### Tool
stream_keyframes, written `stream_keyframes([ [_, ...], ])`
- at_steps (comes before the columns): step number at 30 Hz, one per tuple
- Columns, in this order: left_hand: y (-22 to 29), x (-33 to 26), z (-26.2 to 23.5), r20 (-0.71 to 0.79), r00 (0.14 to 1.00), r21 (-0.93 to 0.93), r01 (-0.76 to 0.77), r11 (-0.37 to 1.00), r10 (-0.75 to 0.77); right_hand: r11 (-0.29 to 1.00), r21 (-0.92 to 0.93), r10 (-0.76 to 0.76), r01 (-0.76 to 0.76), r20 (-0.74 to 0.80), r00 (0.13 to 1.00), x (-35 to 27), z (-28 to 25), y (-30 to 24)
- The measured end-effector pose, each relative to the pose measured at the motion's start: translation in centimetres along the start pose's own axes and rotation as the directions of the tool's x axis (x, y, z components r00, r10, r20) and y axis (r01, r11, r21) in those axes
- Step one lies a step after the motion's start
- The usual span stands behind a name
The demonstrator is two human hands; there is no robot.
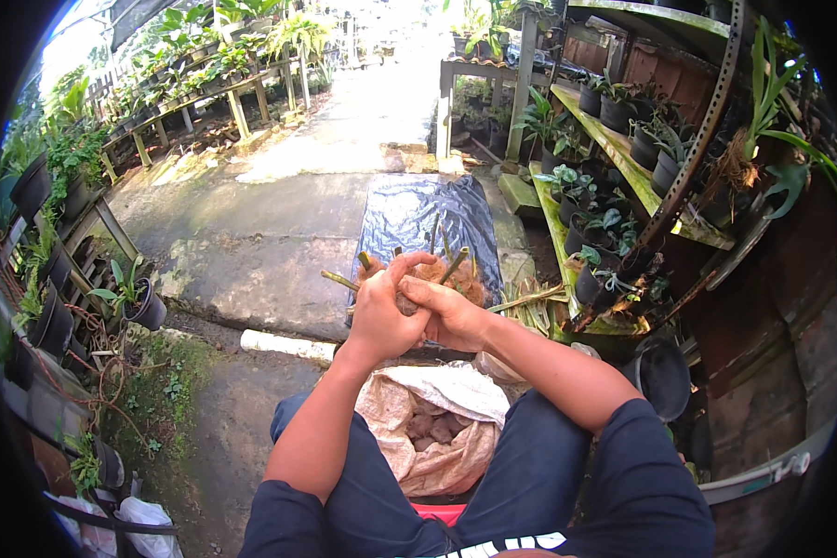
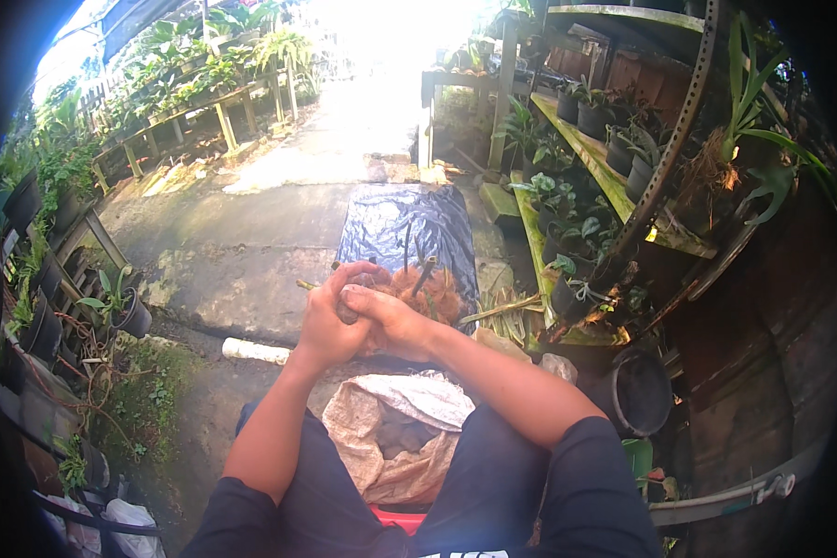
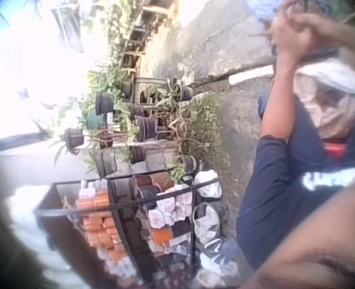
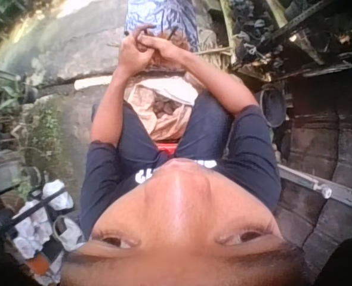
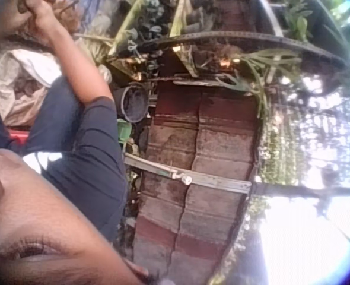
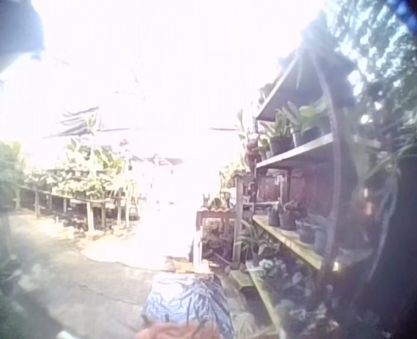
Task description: The person sits on the ground and packs plant stems with fibrous material into a cloth bag. They repeatedly take handfuls of the fibrous material, wrap it around the stems, and place the bundles into the bag.
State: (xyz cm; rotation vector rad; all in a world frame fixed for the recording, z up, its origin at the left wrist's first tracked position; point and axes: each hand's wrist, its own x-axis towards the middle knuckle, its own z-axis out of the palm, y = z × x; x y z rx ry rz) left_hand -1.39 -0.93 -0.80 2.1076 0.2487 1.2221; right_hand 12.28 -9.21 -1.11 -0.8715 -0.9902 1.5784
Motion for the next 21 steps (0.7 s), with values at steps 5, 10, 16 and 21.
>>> stream_keyframes([
  [5, 1.3, -0.4, -0.5, 0.154, 0.967, -0.135, 0.224, 0.965, -0.203, 0.993, -0.121, -0.003, 0.006, 0.025, 1.000, 0.1, -1.0, 0.9],
  [10, 1.6, -0.4, -0.4, 0.149, 0.954, -0.091, 0.276, 0.957, -0.261, 0.962, -0.272, 0.015, -0.024, -0.035, 0.999, 0.6, -1.2, 0.6],
  [16, 2.1, 0.4, -0.1, 0.111, 0.964, -0.027, 0.247, 0.969, -0.243, 0.951, -0.237, -0.218, 0.197, -0.066, 0.974, 1.3, -1.6, 2.0],
  [21, 1.2, 0.0, -0.1, 0.082, 0.989, -0.062, 0.129, 0.990, -0.123, 0.815, -0.516, -0.308, 0.264, 0.001, 0.951, 1.1, -1.2, 0.9],
])
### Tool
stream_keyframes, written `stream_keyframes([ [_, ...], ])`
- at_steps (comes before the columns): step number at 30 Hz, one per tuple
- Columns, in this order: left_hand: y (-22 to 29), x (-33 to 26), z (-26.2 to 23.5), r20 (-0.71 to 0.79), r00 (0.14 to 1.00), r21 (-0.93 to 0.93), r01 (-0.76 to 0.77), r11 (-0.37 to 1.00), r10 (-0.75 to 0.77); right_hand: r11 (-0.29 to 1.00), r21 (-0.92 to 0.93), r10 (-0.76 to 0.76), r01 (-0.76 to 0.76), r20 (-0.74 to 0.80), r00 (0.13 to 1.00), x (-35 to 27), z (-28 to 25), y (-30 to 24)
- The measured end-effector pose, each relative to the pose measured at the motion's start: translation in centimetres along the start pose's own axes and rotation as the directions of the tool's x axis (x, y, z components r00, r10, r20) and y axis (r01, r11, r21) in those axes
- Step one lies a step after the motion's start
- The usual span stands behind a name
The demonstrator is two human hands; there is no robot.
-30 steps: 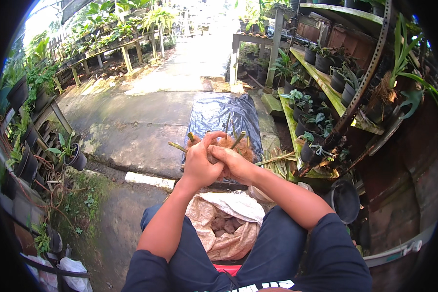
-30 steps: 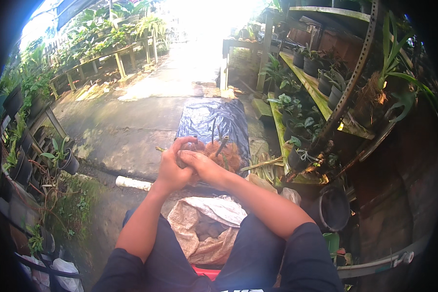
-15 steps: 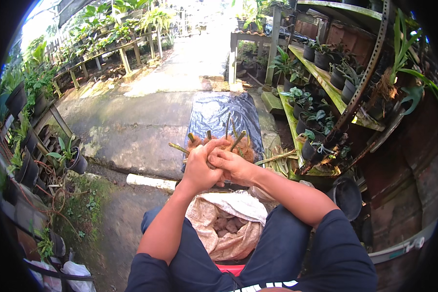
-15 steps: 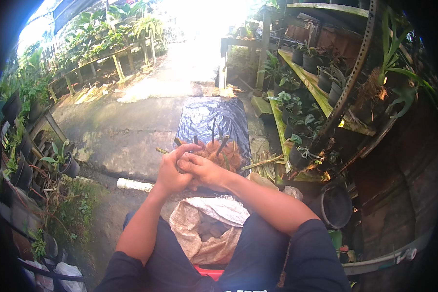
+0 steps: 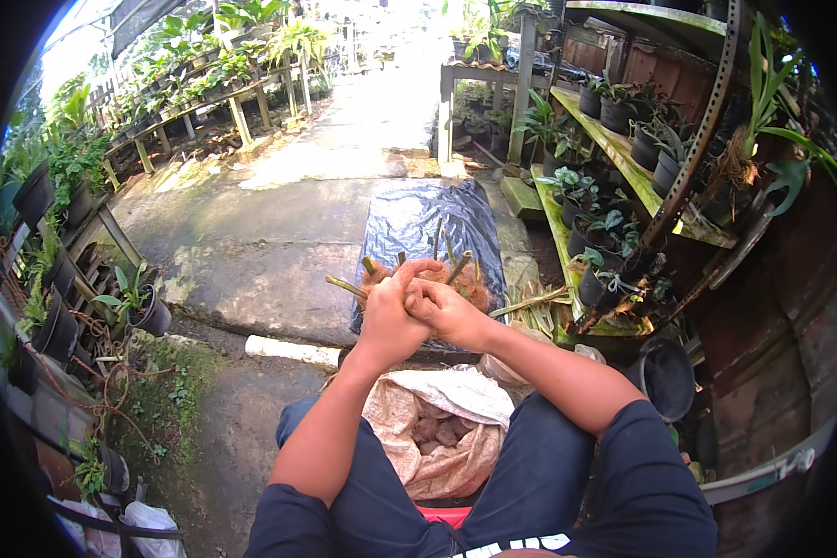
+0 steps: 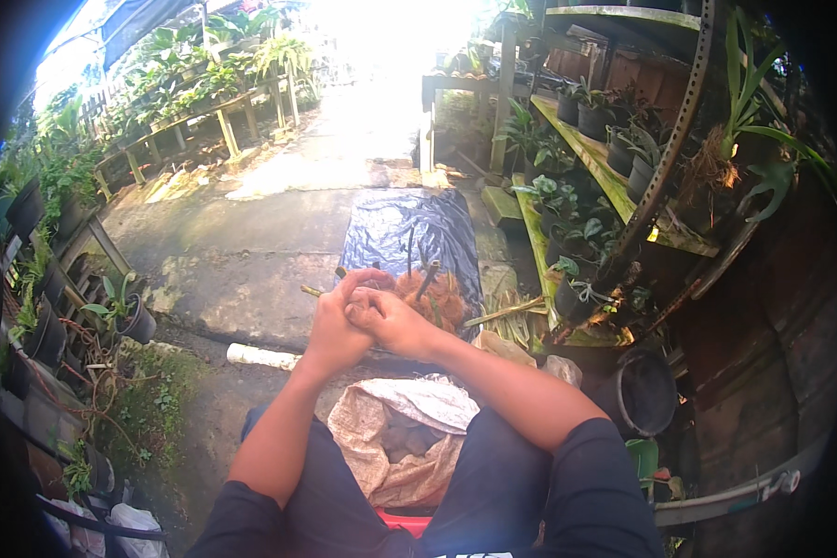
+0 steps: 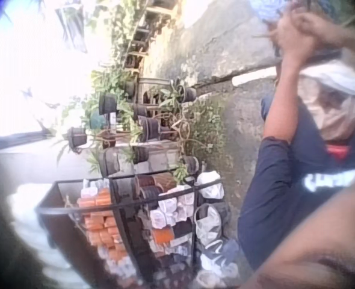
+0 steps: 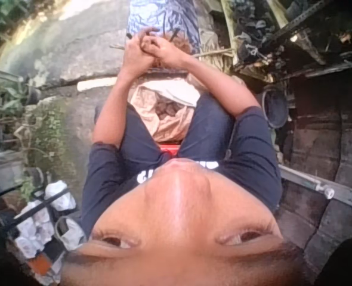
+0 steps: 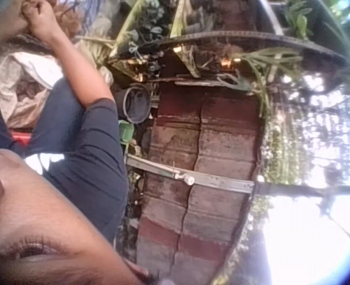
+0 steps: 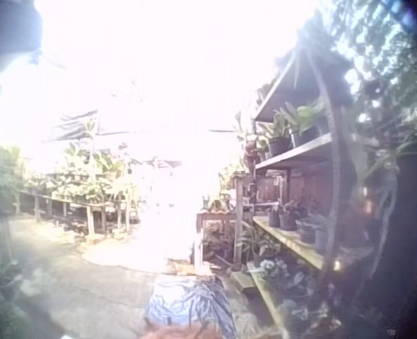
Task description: The person sits on the ground and packs plant stems with fibrous material into a cloth bag. They repeatedly take handfuls of the fibrous material, wrap it around the stems, and place the bundles into the bag.
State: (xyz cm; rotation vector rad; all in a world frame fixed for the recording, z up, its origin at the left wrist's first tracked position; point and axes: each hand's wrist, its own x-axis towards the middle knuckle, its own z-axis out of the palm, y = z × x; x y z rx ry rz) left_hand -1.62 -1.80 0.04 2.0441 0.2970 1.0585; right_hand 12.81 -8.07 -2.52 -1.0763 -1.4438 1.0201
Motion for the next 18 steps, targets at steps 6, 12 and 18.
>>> stream_keyframes([
  [6, 0.2, -0.1, -0.3, -0.007, 0.999, 0.001, 0.033, 0.999, -0.033, 0.992, 0.122, 0.024, -0.026, 0.012, 1.000, 0.0, 0.6, -0.8],
  [12, -0.1, -0.1, -0.4, -0.020, 1.000, 0.095, -0.013, 0.995, 0.015, 0.986, 0.151, 0.068, -0.073, 0.035, 0.997, -0.1, 0.3, -0.8],
  [18, -0.7, 0.1, -0.5, -0.004, 0.994, 0.171, -0.108, 0.979, 0.111, 0.988, 0.095, 0.131, -0.122, -0.085, 0.988, -0.5, 0.4, -0.9],
])
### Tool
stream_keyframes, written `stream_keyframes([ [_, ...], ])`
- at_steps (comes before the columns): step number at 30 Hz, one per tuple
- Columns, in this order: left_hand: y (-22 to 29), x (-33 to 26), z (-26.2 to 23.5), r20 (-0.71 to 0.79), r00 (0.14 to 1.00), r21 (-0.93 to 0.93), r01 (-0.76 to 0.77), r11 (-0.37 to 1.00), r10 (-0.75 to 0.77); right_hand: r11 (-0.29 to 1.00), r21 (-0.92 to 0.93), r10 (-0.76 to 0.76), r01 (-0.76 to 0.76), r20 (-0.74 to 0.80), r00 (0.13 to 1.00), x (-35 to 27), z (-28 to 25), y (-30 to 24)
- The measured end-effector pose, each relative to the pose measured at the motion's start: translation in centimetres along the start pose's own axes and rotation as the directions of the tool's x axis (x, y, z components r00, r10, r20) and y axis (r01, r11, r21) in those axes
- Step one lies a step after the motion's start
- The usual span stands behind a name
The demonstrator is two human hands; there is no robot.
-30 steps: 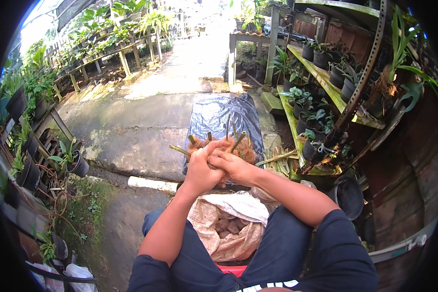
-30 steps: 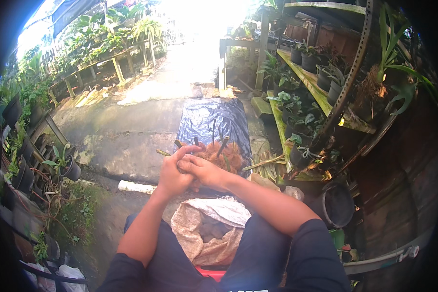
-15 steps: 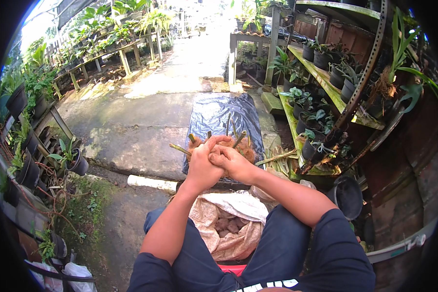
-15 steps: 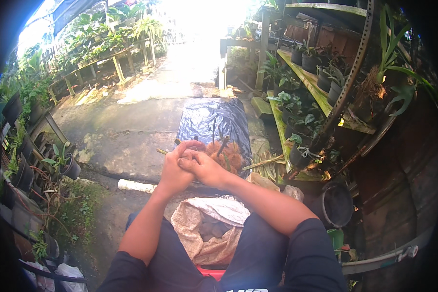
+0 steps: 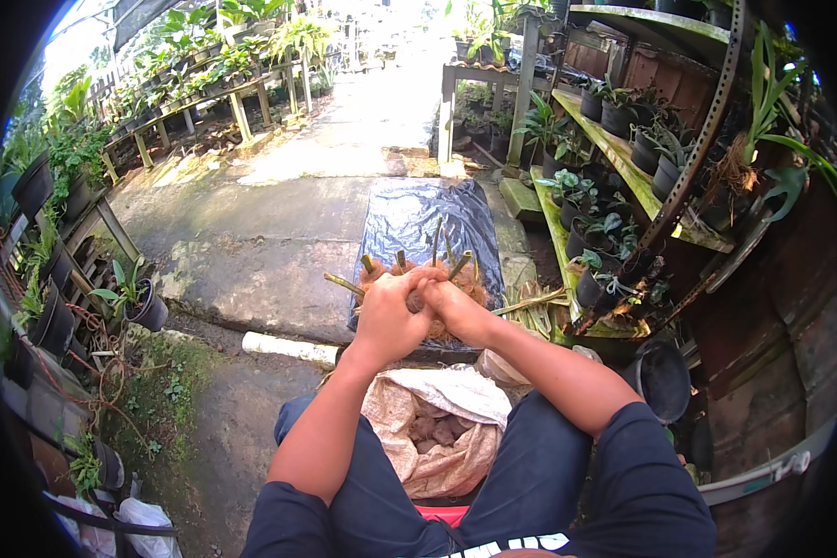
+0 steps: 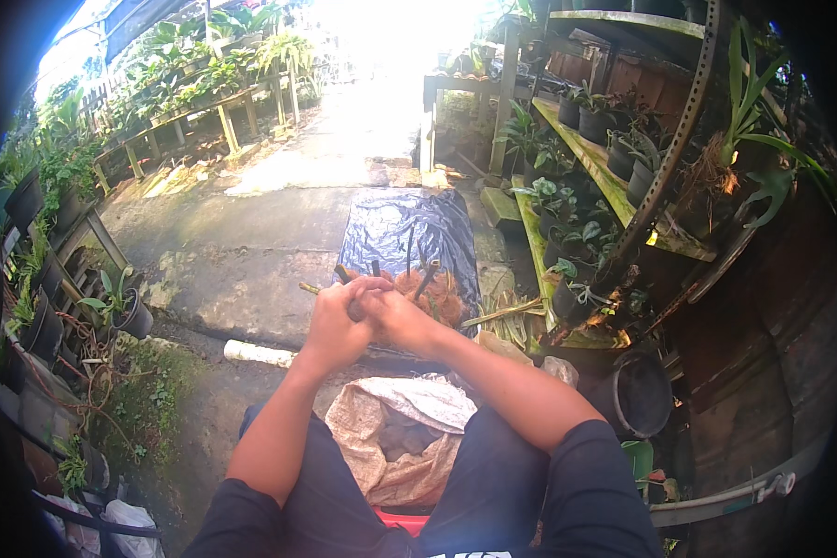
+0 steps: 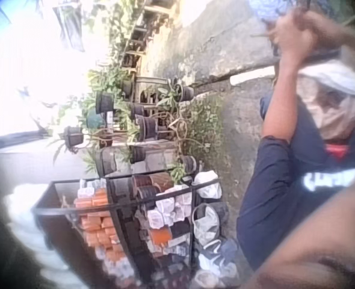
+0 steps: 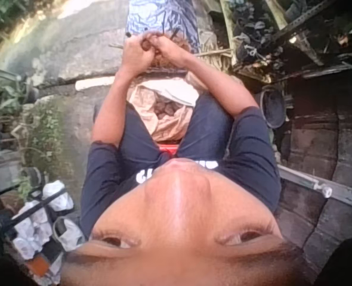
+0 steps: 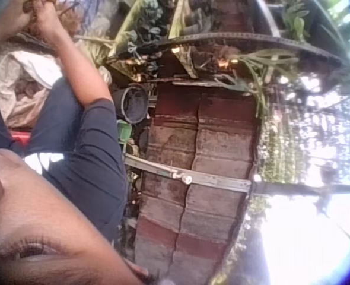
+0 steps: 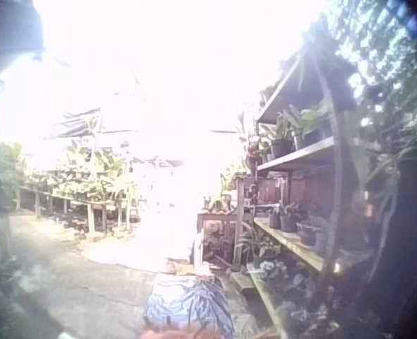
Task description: The person sits on the ground and packs plant stems with fibrous material into a cloth bag. They repeatedly take handfuls of the fibrous material, wrap it around the stems, and place the bundles into the bag.
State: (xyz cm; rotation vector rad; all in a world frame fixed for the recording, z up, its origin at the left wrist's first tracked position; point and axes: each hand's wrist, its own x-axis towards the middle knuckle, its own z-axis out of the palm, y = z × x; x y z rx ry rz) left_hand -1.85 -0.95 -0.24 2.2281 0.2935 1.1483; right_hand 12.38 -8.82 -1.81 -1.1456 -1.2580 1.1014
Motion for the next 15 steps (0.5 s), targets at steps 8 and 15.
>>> stream_keyframes([
  [8, -0.8, 0.1, -0.5, -0.170, 0.973, -0.151, 0.133, 0.980, -0.158, 0.945, -0.319, -0.060, 0.070, 0.040, 0.997, 1.0, -2.0, 0.0],
  [15, -1.1, 0.0, -0.2, -0.170, 0.966, -0.268, 0.147, 0.952, -0.197, 0.900, -0.428, -0.042, 0.088, 0.117, 0.992, 1.0, -2.5, 0.1],
])
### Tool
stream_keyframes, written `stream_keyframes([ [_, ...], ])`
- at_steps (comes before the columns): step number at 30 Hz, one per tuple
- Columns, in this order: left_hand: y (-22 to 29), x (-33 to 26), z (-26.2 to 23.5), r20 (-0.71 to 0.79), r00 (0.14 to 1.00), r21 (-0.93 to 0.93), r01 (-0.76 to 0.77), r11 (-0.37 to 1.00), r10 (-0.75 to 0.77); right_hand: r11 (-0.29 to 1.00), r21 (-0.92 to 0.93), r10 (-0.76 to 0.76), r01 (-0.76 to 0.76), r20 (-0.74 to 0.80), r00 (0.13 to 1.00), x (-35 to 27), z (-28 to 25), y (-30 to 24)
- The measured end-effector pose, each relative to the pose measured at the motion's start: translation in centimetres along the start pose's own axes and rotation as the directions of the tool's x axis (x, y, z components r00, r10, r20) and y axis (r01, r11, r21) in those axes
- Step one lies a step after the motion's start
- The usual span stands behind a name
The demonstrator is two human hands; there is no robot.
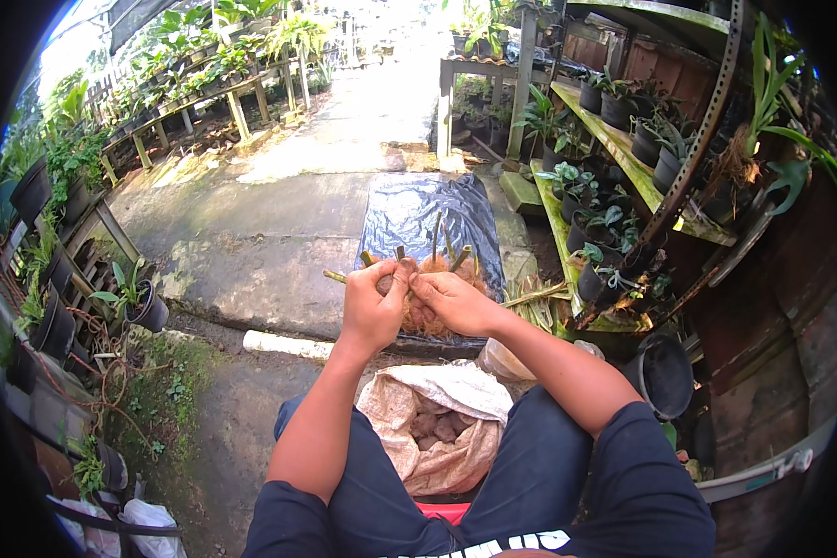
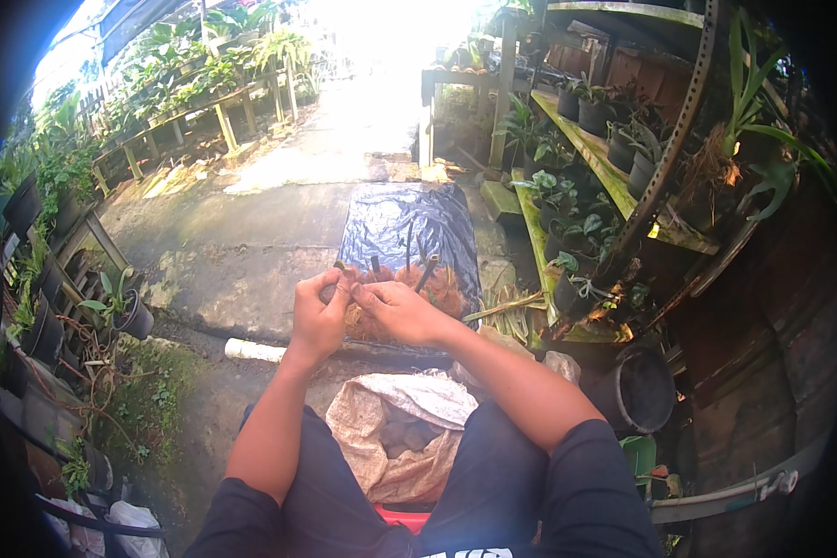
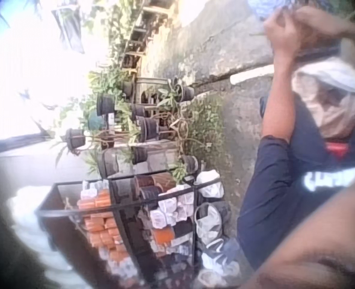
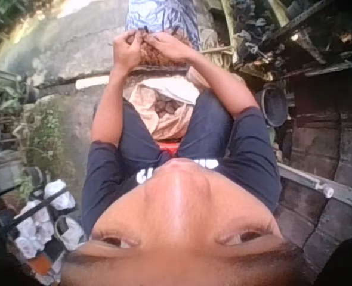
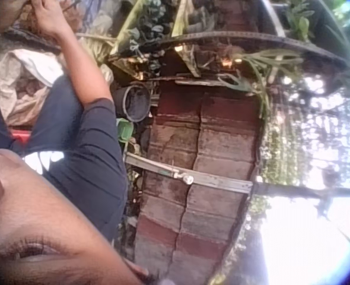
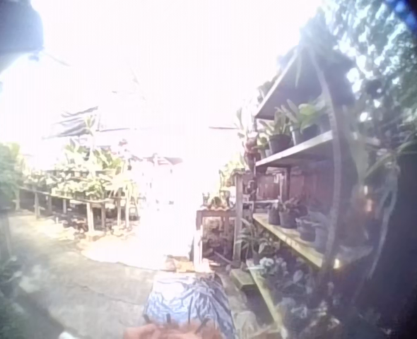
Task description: The person sits on the ground and packs plant stems with fibrous material into a cloth bag. They repeatedly take handfuls of the fibrous material, wrap it around the stems, and place the bundles into the bag.
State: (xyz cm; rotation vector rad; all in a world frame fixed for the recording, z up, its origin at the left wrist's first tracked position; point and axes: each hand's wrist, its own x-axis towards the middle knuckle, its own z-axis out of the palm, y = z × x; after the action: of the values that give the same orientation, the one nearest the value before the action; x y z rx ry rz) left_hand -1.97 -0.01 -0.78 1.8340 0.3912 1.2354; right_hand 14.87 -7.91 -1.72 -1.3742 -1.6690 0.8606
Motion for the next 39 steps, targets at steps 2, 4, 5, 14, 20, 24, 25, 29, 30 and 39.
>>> stream_keyframes([
  [2, -0.1, 0.1, -0.1, 0.020, 1.000, 0.037, 0.014, 0.999, -0.014, 1.000, -0.014, 0.003, -0.003, 0.000, 1.000, -0.1, -0.2, -0.1],
  [4, -0.3, 0.3, -0.7, 0.052, 0.998, 0.148, 0.028, 0.989, -0.036, 0.999, -0.047, 0.001, -0.001, -0.013, 1.000, -0.2, -0.4, -0.4],
  [5, -0.3, 0.3, -0.2, 0.012, 1.000, 0.074, 0.025, 0.997, -0.026, 0.998, -0.056, -0.021, 0.019, -0.036, 0.999, -0.3, -0.3, -0.4],
  [14, -0.5, -0.1, 0.5, 0.026, 0.996, -0.054, 0.089, 0.995, -0.088, 0.991, -0.131, -0.005, 0.001, -0.028, 1.000, -0.1, -0.1, -0.8],
  [20, -1.1, 0.3, 0.4, 0.182, 0.967, -0.476, 0.244, 0.845, -0.177, 0.995, -0.089, -0.061, 0.053, -0.089, 0.994, -0.1, 0.1, -0.3],
  [24, -0.9, 0.4, 0.1, 0.232, 0.952, -0.716, 0.307, 0.627, -0.200, 0.978, -0.207, -0.022, 0.013, -0.041, 0.999, -0.7, 0.5, -2.2],
  [25, -0.6, 0.5, 0.1, 0.260, 0.942, -0.756, 0.334, 0.562, -0.211, 0.973, -0.229, -0.005, 0.000, -0.020, 1.000, -0.7, 0.4, -2.4],
  [29, -1.9, 0.8, 0.7, 0.081, 0.960, -0.511, 0.270, 0.817, -0.266, 0.976, -0.206, 0.059, -0.069, -0.056, 0.997, -0.1, 0.1, -1.1],
  [30, -1.9, 0.9, 0.6, 0.031, 0.971, -0.459, 0.223, 0.860, -0.236, 0.974, -0.217, 0.040, -0.059, -0.090, 0.995, 0.0, 0.1, -1.1],
  [39, -0.4, 0.0, -2.8, 0.376, 0.904, 0.405, 0.034, 0.914, -0.201, 0.800, -0.600, -0.086, 0.001, -0.112, 0.990, -1.2, -0.4, -0.3],
])
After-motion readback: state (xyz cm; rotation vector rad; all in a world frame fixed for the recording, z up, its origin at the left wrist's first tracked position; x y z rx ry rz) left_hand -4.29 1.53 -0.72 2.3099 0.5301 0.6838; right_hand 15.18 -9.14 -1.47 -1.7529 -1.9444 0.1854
